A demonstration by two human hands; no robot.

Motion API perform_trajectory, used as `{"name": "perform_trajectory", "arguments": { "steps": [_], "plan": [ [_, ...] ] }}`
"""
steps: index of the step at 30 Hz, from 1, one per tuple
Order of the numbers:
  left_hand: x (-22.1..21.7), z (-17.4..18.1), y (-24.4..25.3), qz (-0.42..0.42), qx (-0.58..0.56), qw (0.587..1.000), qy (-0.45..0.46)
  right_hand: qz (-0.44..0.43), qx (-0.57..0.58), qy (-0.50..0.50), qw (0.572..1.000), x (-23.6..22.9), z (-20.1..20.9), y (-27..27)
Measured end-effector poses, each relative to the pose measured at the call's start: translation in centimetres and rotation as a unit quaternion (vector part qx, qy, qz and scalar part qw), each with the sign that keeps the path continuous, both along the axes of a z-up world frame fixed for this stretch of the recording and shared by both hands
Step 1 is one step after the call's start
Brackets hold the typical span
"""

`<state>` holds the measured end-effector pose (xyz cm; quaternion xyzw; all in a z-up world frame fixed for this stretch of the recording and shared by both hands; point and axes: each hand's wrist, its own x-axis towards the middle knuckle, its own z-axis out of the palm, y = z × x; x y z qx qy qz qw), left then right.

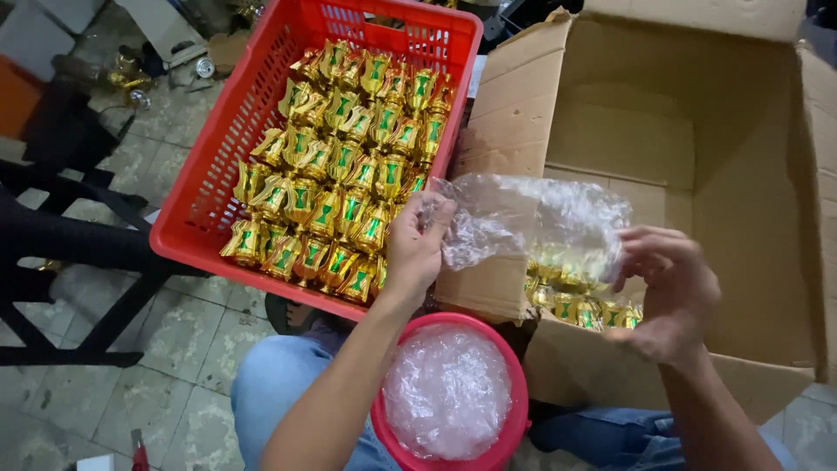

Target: The person sits on the floor and wraps small gold and green items in bubble wrap, then places them into a cardboard box. The person repeatedly picks items from a red basket, wraps them, and arranges them in the box.

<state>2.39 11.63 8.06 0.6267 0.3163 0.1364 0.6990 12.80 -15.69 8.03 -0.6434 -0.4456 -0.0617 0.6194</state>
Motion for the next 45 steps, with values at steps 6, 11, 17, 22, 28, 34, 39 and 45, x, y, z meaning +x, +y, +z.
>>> {"name": "perform_trajectory", "arguments": {
  "steps": [6,11,17,22,28,34,39,45],
  "plan": [
    [-0.8,0.6,0.3,-0.016,-0.016,1.000,-0.008,-0.069,-0.094,-0.098,0.988,-0.6,1.2,1.2],
    [-1.0,0.2,1.1,-0.005,-0.061,0.997,-0.038,-0.033,-0.114,-0.003,0.993,-0.3,2.8,0.6],
    [-1.7,-0.1,0.3,-0.047,0.130,0.986,-0.098,0.149,-0.153,0.185,0.959,0.0,2.3,0.3],
    [-2.1,-0.5,-0.5,-0.028,0.233,0.955,-0.180,0.197,-0.054,0.349,0.914,0.2,1.7,-0.4],
    [-1.8,-0.5,-0.6,-0.036,0.192,0.969,-0.151,0.183,0.006,0.375,0.909,0.8,0.7,-1.4],
    [-1.6,0.2,0.6,0.017,-0.273,0.962,0.009,0.038,-0.228,0.095,0.968,0.1,3.9,-0.6],
    [-2.3,0.6,1.1,0.014,-0.275,0.961,0.009,-0.026,-0.169,-0.001,0.985,0.5,3.6,-1.6],
    [-2.5,-1.7,0.8,-0.050,-0.202,0.977,-0.046,0.106,-0.321,0.070,0.938,-0.3,4.8,-1.0]
  ]
}}
